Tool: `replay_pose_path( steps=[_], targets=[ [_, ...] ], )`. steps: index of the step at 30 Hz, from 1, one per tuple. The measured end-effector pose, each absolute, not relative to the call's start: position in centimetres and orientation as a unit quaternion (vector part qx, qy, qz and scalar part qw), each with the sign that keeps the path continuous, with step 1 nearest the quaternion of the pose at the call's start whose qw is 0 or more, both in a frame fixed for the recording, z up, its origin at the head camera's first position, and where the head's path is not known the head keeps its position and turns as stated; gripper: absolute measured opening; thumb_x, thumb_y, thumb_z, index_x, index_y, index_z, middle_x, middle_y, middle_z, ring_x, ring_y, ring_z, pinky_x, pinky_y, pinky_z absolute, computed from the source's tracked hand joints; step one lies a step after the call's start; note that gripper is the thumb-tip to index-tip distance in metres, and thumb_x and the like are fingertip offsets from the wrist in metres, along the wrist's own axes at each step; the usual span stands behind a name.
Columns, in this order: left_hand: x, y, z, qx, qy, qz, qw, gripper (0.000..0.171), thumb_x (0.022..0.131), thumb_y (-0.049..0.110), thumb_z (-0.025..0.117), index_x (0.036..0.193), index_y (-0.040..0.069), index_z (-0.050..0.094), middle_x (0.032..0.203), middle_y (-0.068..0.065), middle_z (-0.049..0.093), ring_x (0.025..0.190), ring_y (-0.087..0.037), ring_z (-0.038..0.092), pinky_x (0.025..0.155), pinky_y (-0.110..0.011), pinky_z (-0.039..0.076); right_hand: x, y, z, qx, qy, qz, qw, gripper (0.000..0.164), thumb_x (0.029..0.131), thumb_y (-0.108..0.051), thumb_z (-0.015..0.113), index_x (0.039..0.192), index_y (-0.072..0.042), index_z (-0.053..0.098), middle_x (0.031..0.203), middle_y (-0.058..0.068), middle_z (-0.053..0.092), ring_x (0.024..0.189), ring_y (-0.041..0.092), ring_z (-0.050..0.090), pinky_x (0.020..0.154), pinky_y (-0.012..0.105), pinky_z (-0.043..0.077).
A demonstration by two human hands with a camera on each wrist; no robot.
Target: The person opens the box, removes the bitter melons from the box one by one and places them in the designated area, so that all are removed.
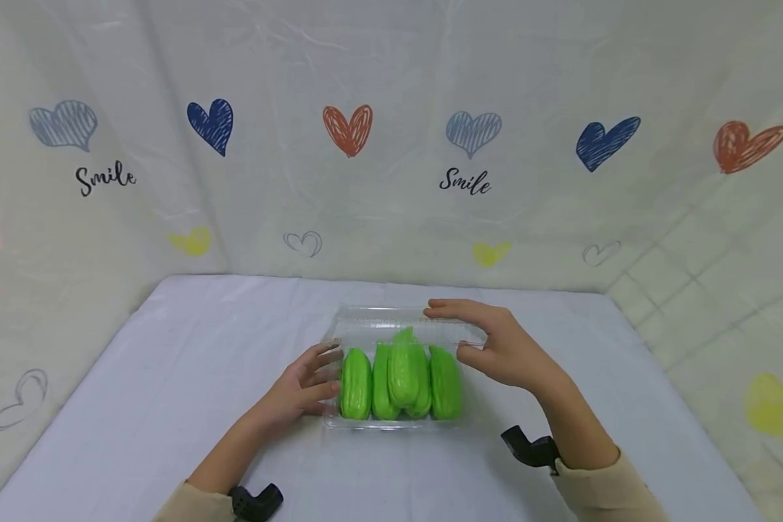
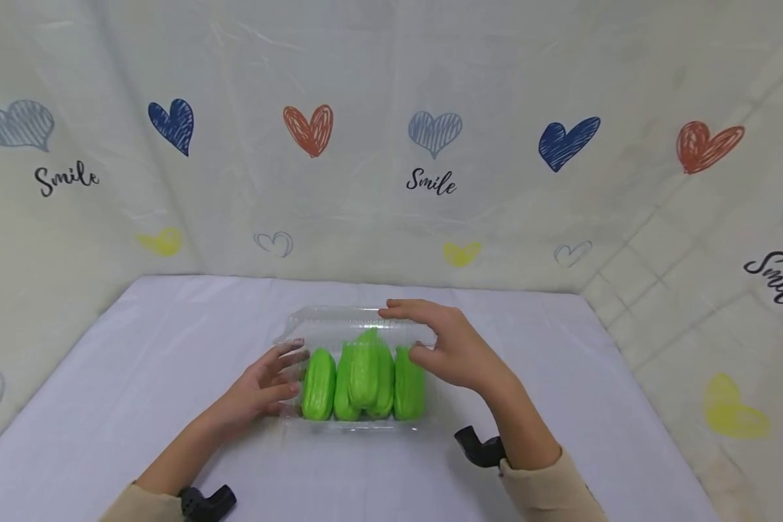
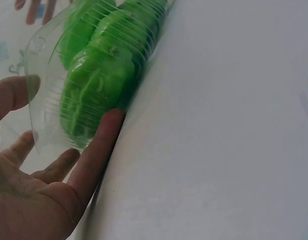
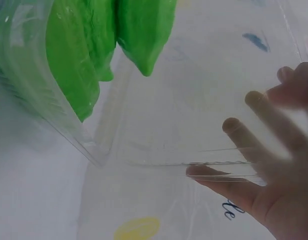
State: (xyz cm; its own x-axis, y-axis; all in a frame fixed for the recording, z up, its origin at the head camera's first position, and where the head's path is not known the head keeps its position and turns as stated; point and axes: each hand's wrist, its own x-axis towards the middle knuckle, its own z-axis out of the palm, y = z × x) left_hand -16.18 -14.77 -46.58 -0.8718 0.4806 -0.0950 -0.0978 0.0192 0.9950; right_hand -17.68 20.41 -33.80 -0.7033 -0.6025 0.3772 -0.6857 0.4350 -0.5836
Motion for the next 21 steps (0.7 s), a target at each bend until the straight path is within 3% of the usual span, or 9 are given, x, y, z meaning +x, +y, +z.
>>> replay_pose_path(
  steps=[1,6,8,13,16,21],
  targets=[
    [-16.19,-14.73,-46.57,0.143,0.682,0.686,0.209,0.074,0.097,0.014,0.063,0.158,0.019,0.021,0.163,-0.016,0.022,0.143,-0.044,0.034,0.087,-0.048,0.058,-17.68,20.50,-33.81,0.379,-0.844,0.376,0.059,0.065,0.078,0.015,0.056,0.135,-0.018,0.062,0.141,0.000,0.059,0.133,0.019,0.053,0.063,0.025,0.045],
    [-16.16,-14.62,-46.55,0.143,0.685,0.685,0.203,0.075,0.097,0.013,0.063,0.159,0.020,0.021,0.163,-0.016,0.023,0.142,-0.045,0.035,0.085,-0.048,0.058,-17.73,20.83,-33.76,0.372,-0.834,0.400,0.077,0.063,0.079,0.016,0.055,0.134,-0.015,0.062,0.138,-0.001,0.061,0.131,0.016,0.054,0.089,0.027,0.051],
    [-16.20,-14.73,-46.56,0.141,0.687,0.684,0.202,0.074,0.097,0.013,0.063,0.159,0.021,0.022,0.163,-0.016,0.023,0.142,-0.045,0.034,0.085,-0.048,0.058,-17.86,20.76,-33.76,0.366,-0.830,0.413,0.082,0.062,0.080,0.016,0.055,0.134,-0.014,0.062,0.138,0.000,0.061,0.131,0.016,0.055,0.097,0.035,0.051],
    [-16.27,-14.97,-46.76,0.126,0.680,0.691,0.208,0.074,0.097,0.013,0.064,0.158,0.022,0.023,0.163,-0.015,0.023,0.143,-0.044,0.034,0.087,-0.049,0.058,-18.14,20.50,-33.69,0.325,-0.827,0.451,0.081,0.058,0.086,0.012,0.056,0.135,-0.018,0.062,0.141,-0.003,0.059,0.132,0.013,0.053,0.097,0.051,0.051],
    [-16.37,-14.99,-46.92,0.121,0.676,0.695,0.212,0.073,0.097,0.014,0.063,0.158,0.022,0.023,0.163,-0.014,0.023,0.143,-0.044,0.033,0.088,-0.050,0.057,-18.19,20.64,-33.74,0.299,-0.828,0.466,0.087,0.056,0.088,0.010,0.057,0.135,-0.020,0.062,0.142,-0.006,0.058,0.133,0.011,0.051,0.095,0.046,0.054],
    [-16.46,-14.97,-47.19,0.127,0.668,0.700,0.219,0.073,0.098,0.013,0.061,0.159,0.021,0.022,0.164,-0.013,0.022,0.145,-0.044,0.032,0.089,-0.050,0.057,-18.11,21.00,-34.01,0.283,-0.822,0.486,0.086,0.055,0.090,0.009,0.057,0.135,-0.022,0.062,0.143,-0.005,0.057,0.136,0.010,0.049,0.089,0.027,0.054]
  ],
)
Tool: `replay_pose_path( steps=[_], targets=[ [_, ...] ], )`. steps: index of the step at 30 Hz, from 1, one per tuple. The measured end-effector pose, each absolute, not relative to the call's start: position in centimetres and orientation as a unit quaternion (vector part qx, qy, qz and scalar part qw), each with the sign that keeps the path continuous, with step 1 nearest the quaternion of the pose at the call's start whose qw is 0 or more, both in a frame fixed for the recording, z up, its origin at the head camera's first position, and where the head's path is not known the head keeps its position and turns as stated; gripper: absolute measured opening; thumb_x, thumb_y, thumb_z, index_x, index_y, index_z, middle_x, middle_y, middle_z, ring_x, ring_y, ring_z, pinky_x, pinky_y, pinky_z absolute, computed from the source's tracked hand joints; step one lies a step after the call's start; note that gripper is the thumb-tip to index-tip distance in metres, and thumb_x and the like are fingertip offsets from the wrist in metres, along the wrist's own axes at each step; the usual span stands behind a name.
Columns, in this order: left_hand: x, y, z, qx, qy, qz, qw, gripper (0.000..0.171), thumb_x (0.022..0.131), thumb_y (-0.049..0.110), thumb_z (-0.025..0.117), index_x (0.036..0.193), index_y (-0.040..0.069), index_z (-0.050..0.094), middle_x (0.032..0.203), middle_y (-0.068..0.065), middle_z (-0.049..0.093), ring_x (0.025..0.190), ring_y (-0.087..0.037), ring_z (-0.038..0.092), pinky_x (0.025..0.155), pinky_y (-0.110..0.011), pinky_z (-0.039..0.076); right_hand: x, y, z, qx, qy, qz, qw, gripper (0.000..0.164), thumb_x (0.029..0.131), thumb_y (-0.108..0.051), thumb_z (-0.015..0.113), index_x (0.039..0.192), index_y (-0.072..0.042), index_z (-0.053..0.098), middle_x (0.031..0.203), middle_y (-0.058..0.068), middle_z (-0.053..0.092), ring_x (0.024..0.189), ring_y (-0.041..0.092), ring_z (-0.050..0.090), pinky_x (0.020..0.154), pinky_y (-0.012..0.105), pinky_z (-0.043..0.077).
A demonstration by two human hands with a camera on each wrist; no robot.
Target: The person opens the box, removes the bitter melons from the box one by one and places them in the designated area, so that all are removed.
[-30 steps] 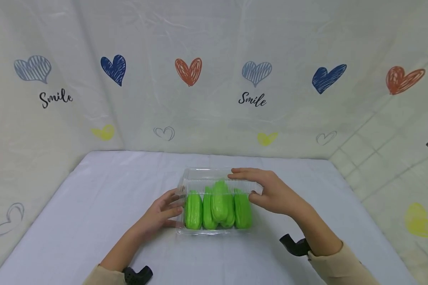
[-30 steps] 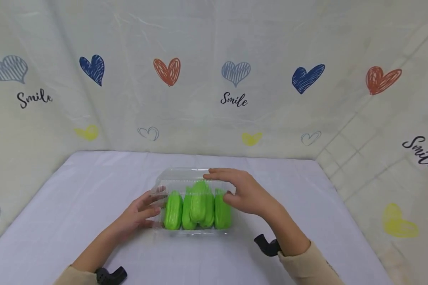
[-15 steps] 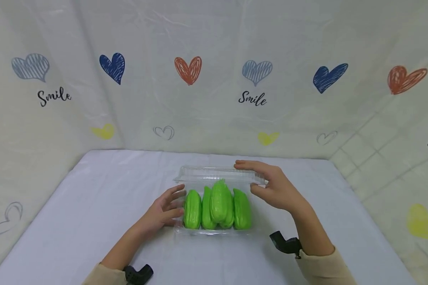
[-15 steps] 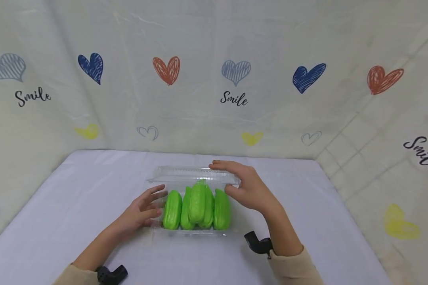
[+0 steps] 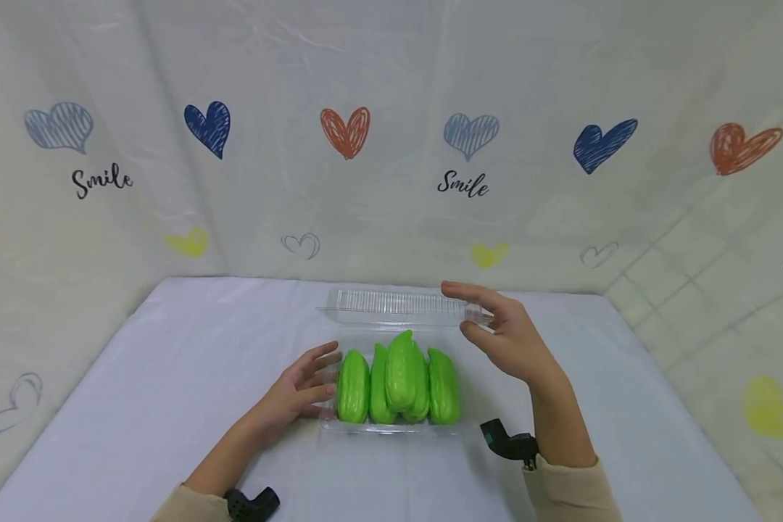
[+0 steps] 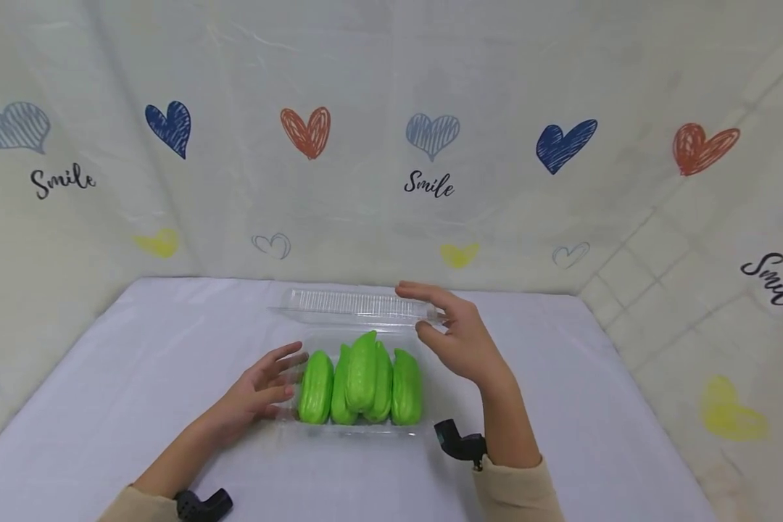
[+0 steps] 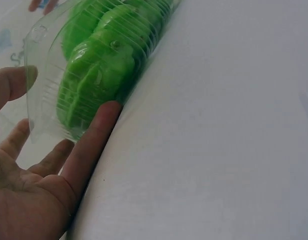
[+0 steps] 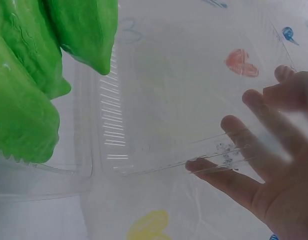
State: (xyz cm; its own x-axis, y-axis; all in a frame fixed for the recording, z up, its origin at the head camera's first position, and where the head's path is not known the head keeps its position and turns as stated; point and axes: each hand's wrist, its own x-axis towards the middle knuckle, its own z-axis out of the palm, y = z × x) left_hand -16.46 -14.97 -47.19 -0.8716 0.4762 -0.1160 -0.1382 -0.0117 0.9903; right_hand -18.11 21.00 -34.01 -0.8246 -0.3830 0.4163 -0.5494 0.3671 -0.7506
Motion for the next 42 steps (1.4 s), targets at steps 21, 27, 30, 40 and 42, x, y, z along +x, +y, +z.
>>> replay_pose_path(
  steps=[21,27,30,40,42],
  targets=[
    [-16.5,-15.0,-47.4,0.145,0.660,0.704,0.220,0.072,0.099,0.011,0.060,0.159,0.021,0.022,0.164,-0.014,0.021,0.145,-0.044,0.031,0.091,-0.051,0.056,-18.4,21.4,-34.8,0.269,-0.819,0.486,0.140,0.057,0.090,0.009,0.059,0.139,-0.018,0.058,0.146,-0.002,0.055,0.134,0.008,0.050,0.087,0.035,0.056],
    [-16.5,-15.3,-47.5,0.145,0.657,0.705,0.223,0.073,0.098,0.012,0.061,0.159,0.020,0.022,0.164,-0.014,0.021,0.145,-0.044,0.031,0.092,-0.051,0.055,-18.8,21.2,-35.2,0.260,-0.801,0.520,0.145,0.059,0.090,0.012,0.058,0.142,-0.015,0.055,0.145,0.001,0.055,0.131,0.015,0.053,0.092,0.029,0.055],
    [-16.5,-15.4,-47.5,0.145,0.654,0.707,0.225,0.074,0.098,0.012,0.062,0.159,0.021,0.022,0.164,-0.014,0.021,0.145,-0.043,0.030,0.092,-0.051,0.055,-19.0,21.2,-35.4,0.255,-0.798,0.526,0.149,0.064,0.089,0.013,0.057,0.146,-0.016,0.051,0.146,0.001,0.054,0.133,0.020,0.052,0.096,0.042,0.054],
    [-16.3,-15.5,-47.5,0.143,0.655,0.708,0.223,0.075,0.097,0.012,0.063,0.159,0.020,0.022,0.164,-0.014,0.021,0.145,-0.043,0.031,0.092,-0.051,0.055,-19.6,21.7,-36.3,0.246,-0.780,0.562,0.125,0.075,0.091,0.013,0.055,0.154,-0.023,0.037,0.151,0.010,0.047,0.137,0.029,0.048,0.102,0.058,0.045],
    [-16.3,-15.5,-47.5,0.144,0.655,0.708,0.222,0.074,0.097,0.012,0.063,0.159,0.020,0.022,0.164,-0.014,0.022,0.145,-0.043,0.031,0.092,-0.051,0.055,-19.7,21.8,-36.4,0.243,-0.781,0.562,0.122,0.076,0.091,0.012,0.055,0.155,-0.024,0.035,0.152,0.011,0.046,0.136,0.032,0.048,0.103,0.055,0.046]
  ],
)
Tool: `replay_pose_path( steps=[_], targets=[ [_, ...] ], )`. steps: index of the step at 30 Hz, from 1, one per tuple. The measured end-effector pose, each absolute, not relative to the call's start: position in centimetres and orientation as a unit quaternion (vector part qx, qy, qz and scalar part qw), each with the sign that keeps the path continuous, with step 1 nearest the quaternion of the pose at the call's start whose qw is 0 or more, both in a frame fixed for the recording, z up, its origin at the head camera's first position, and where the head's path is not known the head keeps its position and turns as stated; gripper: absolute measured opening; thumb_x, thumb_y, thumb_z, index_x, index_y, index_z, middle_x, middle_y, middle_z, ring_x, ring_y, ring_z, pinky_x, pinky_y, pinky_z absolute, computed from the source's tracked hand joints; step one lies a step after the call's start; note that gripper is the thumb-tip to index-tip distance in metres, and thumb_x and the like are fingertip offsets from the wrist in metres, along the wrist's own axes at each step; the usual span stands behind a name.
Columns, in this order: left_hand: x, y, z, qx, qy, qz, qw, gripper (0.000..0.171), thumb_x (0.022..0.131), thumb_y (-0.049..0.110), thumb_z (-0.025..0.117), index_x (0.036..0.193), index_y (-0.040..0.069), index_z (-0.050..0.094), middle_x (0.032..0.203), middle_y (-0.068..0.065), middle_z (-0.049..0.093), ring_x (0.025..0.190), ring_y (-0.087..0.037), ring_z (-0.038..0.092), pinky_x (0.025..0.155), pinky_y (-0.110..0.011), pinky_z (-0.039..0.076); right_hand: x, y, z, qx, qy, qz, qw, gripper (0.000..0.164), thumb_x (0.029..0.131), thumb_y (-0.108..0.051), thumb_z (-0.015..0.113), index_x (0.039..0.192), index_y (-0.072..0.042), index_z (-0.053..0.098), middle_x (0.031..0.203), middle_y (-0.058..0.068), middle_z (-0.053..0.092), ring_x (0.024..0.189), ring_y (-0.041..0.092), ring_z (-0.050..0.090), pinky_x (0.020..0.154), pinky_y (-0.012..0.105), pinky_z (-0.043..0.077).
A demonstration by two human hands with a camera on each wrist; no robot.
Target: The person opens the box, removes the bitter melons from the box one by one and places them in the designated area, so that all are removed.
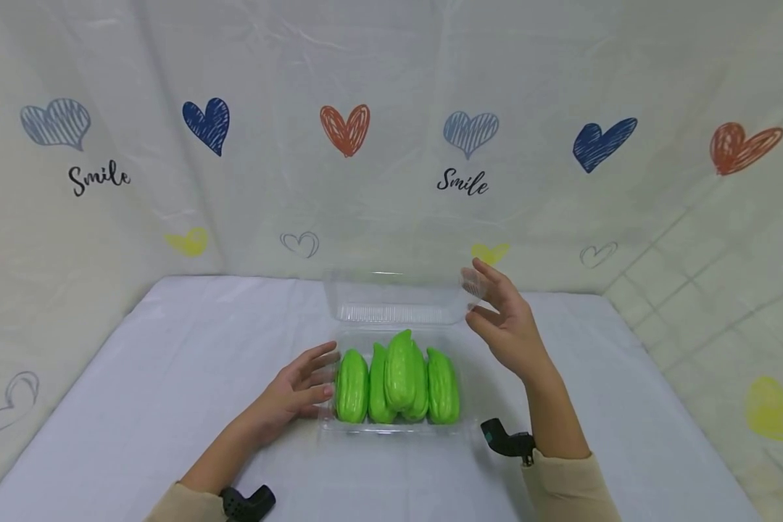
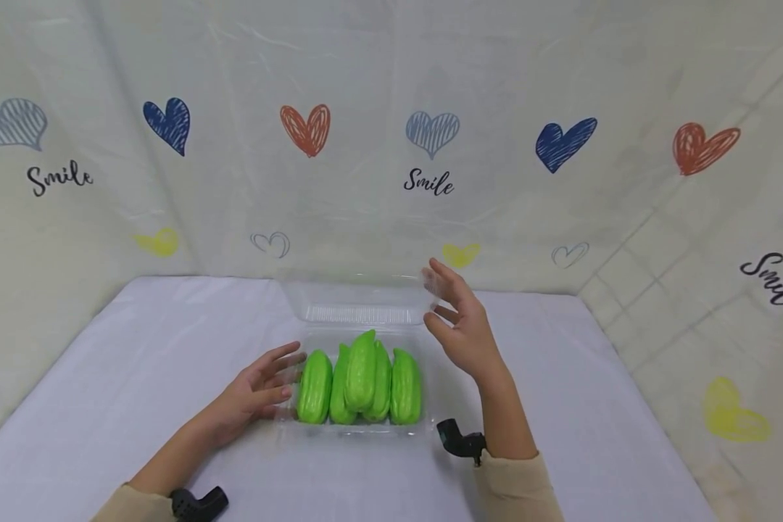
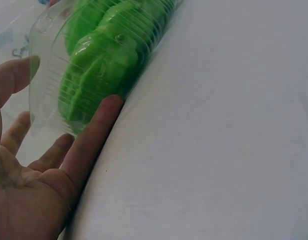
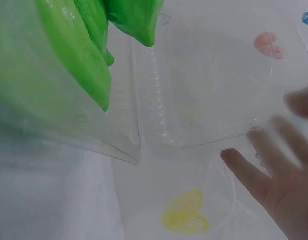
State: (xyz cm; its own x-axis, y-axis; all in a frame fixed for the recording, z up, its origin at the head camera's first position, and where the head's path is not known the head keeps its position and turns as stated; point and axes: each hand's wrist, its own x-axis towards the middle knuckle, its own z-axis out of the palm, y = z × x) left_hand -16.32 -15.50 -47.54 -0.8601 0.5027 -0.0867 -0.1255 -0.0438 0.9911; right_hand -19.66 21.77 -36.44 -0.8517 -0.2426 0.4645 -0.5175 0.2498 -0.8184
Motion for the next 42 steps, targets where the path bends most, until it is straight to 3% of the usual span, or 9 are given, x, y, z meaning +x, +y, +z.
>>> replay_pose_path(
  steps=[6,15,26,33,38,42],
  targets=[
    [-16.4,-15.4,-47.5,0.143,0.653,0.710,0.222,0.075,0.097,0.013,0.063,0.159,0.020,0.023,0.164,-0.014,0.022,0.145,-0.043,0.031,0.092,-0.051,0.055,-20.0,22.1,-36.8,0.246,-0.784,0.559,0.114,0.077,0.092,0.012,0.055,0.156,-0.024,0.031,0.153,0.017,0.043,0.137,0.037,0.047,0.103,0.043,0.049],
    [-16.3,-15.4,-47.5,0.141,0.649,0.714,0.223,0.075,0.097,0.012,0.064,0.159,0.020,0.022,0.164,-0.015,0.020,0.145,-0.044,0.030,0.092,-0.051,0.055,-20.3,22.5,-37.1,0.241,-0.788,0.557,0.102,0.078,0.092,0.011,0.057,0.156,-0.025,0.031,0.154,0.016,0.043,0.135,0.036,0.049,0.102,0.052,0.048],
    [-16.2,-15.4,-47.3,0.145,0.645,0.717,0.223,0.075,0.097,0.011,0.062,0.159,0.019,0.021,0.164,-0.016,0.019,0.145,-0.044,0.029,0.092,-0.052,0.055,-20.4,23.0,-37.6,0.233,-0.789,0.565,0.069,0.075,0.095,0.004,0.060,0.157,-0.026,0.030,0.154,0.013,0.043,0.135,0.037,0.049,0.096,0.020,0.050],
    [-16.2,-15.4,-47.3,0.145,0.647,0.715,0.222,0.074,0.098,0.009,0.061,0.159,0.018,0.020,0.164,-0.016,0.019,0.145,-0.044,0.029,0.091,-0.051,0.055,-20.5,23.2,-37.8,0.224,-0.781,0.582,0.041,0.073,0.096,0.002,0.060,0.157,-0.026,0.030,0.155,0.015,0.042,0.137,0.037,0.047,0.094,0.021,0.051],
    [-16.2,-15.4,-47.2,0.145,0.650,0.712,0.223,0.073,0.098,0.012,0.061,0.159,0.019,0.021,0.164,-0.015,0.020,0.145,-0.044,0.029,0.092,-0.051,0.055,-20.8,23.3,-38.2,0.228,-0.770,0.595,0.038,0.072,0.095,0.004,0.061,0.157,-0.020,0.031,0.154,0.015,0.043,0.136,0.039,0.047,0.093,0.023,0.053],
    [-16.1,-15.4,-47.1,0.141,0.653,0.710,0.224,0.073,0.098,0.012,0.061,0.159,0.020,0.021,0.164,-0.015,0.020,0.145,-0.044,0.029,0.093,-0.050,0.055,-20.9,23.5,-38.6,0.223,-0.768,0.600,0.025,0.072,0.096,0.001,0.061,0.156,-0.023,0.032,0.155,0.016,0.042,0.137,0.038,0.046,0.094,0.023,0.053]
  ],
)
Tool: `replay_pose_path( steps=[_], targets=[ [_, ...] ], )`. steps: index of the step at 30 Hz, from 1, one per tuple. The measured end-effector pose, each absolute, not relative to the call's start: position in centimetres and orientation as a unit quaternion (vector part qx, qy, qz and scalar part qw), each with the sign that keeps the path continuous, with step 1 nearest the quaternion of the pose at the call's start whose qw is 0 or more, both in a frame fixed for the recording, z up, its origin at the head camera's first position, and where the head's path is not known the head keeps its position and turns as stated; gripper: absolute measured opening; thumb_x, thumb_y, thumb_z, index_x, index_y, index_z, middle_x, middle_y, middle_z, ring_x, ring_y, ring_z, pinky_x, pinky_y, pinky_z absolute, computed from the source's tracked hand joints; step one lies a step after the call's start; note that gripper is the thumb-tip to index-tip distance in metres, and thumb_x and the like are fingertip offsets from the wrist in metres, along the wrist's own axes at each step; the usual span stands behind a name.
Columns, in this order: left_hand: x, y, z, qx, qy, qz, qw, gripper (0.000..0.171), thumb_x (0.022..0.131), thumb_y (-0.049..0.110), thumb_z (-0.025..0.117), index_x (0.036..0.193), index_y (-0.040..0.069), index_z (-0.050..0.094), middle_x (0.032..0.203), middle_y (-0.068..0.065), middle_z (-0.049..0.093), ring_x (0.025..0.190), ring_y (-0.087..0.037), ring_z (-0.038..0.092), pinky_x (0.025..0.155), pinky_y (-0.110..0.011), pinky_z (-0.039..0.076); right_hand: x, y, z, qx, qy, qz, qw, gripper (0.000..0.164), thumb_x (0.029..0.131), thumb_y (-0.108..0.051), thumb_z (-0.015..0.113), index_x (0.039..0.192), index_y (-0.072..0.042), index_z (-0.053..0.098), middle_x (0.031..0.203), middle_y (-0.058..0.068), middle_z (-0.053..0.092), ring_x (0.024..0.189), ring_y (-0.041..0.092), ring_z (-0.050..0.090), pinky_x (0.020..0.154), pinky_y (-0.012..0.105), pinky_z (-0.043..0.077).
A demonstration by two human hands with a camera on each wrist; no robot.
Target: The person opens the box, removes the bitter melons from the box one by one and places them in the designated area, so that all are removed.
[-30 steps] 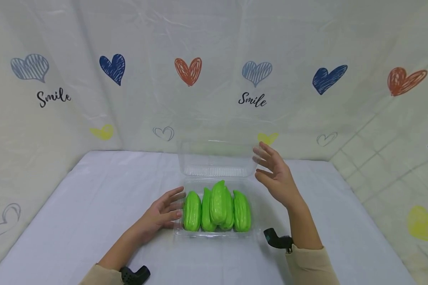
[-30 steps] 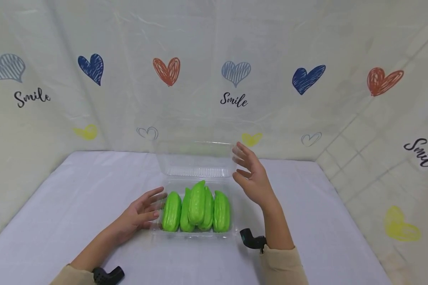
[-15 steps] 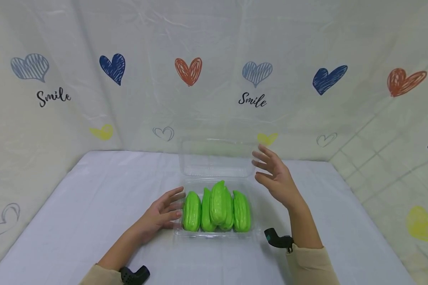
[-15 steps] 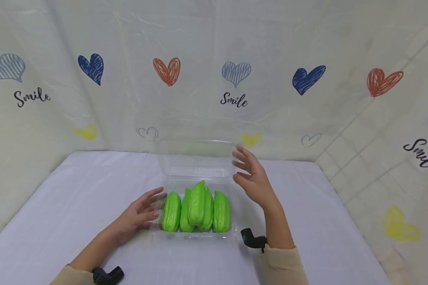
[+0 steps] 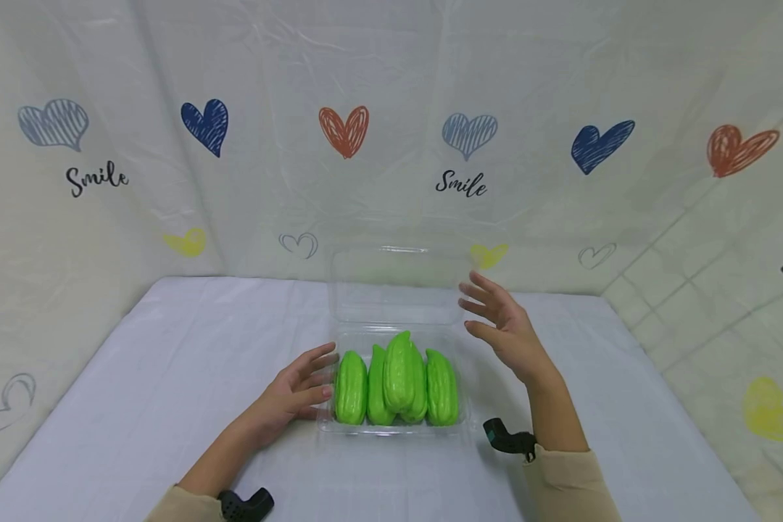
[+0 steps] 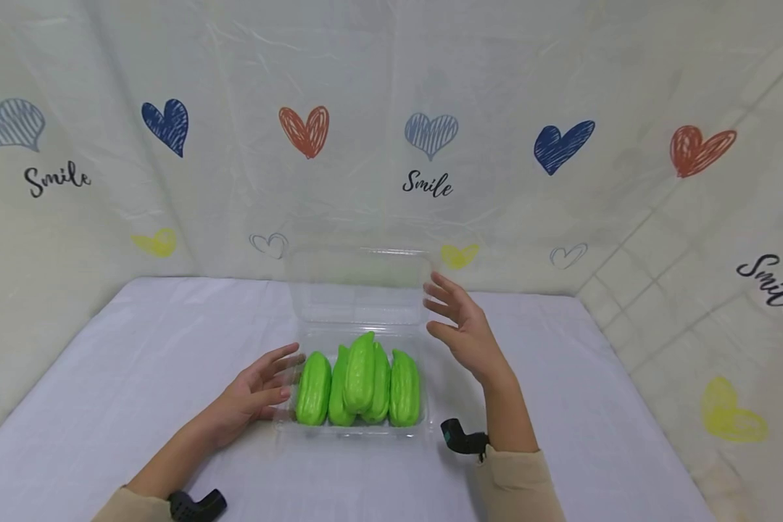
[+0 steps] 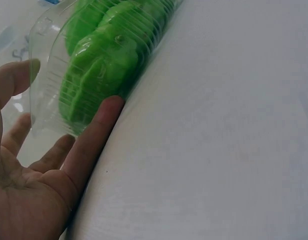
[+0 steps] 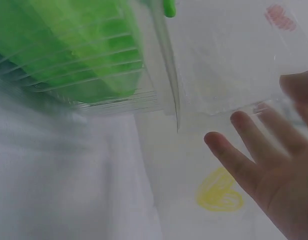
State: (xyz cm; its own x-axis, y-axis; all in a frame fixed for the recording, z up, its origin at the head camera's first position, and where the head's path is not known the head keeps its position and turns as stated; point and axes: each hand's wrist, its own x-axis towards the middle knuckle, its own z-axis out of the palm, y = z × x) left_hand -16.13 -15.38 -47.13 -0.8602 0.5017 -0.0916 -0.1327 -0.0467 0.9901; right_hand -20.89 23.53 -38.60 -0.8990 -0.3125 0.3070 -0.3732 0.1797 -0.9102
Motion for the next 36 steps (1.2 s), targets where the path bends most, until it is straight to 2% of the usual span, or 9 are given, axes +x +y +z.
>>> replay_pose_path(
  steps=[10,18,27,32,36],
  targets=[
    [-16.0,-15.4,-47.1,0.138,0.653,0.711,0.220,0.072,0.099,0.011,0.060,0.159,0.021,0.022,0.164,-0.014,0.021,0.145,-0.043,0.030,0.093,-0.050,0.055,-21.2,23.5,-39.2,0.214,-0.759,0.615,0.000,0.072,0.097,0.000,0.060,0.157,-0.025,0.031,0.156,0.014,0.040,0.138,0.039,0.045,0.095,0.024,0.052],
    [-16.0,-15.3,-47.2,0.133,0.658,0.708,0.220,0.071,0.099,0.013,0.060,0.158,0.022,0.023,0.164,-0.013,0.022,0.145,-0.043,0.030,0.092,-0.050,0.055,-21.4,23.6,-39.9,0.201,-0.756,0.623,-0.015,0.071,0.098,-0.007,0.061,0.157,-0.028,0.029,0.157,0.013,0.039,0.138,0.038,0.045,0.096,0.024,0.052],
    [-16.0,-15.3,-47.3,0.127,0.660,0.707,0.221,0.070,0.099,0.013,0.061,0.158,0.024,0.025,0.163,-0.012,0.023,0.146,-0.041,0.031,0.092,-0.050,0.055,-21.6,23.5,-40.3,0.192,-0.751,0.632,-0.022,0.073,0.097,-0.001,0.059,0.159,-0.025,0.026,0.158,0.016,0.036,0.140,0.039,0.043,0.096,0.024,0.052],
    [-16.1,-15.2,-47.4,0.122,0.658,0.709,0.223,0.070,0.099,0.013,0.061,0.158,0.026,0.026,0.163,-0.009,0.025,0.145,-0.039,0.033,0.093,-0.051,0.055,-21.7,23.4,-40.5,0.179,-0.766,0.616,-0.026,0.073,0.098,-0.002,0.059,0.159,-0.025,0.026,0.159,0.012,0.035,0.142,0.035,0.042,0.096,0.022,0.051],
    [-16.1,-15.2,-47.4,0.123,0.659,0.708,0.222,0.070,0.099,0.013,0.061,0.158,0.025,0.025,0.163,-0.010,0.024,0.145,-0.040,0.033,0.093,-0.051,0.054,-21.7,23.3,-40.6,0.176,-0.767,0.616,-0.031,0.074,0.097,-0.003,0.059,0.160,-0.019,0.023,0.161,0.011,0.033,0.143,0.035,0.040,0.095,0.022,0.051]
  ],
)
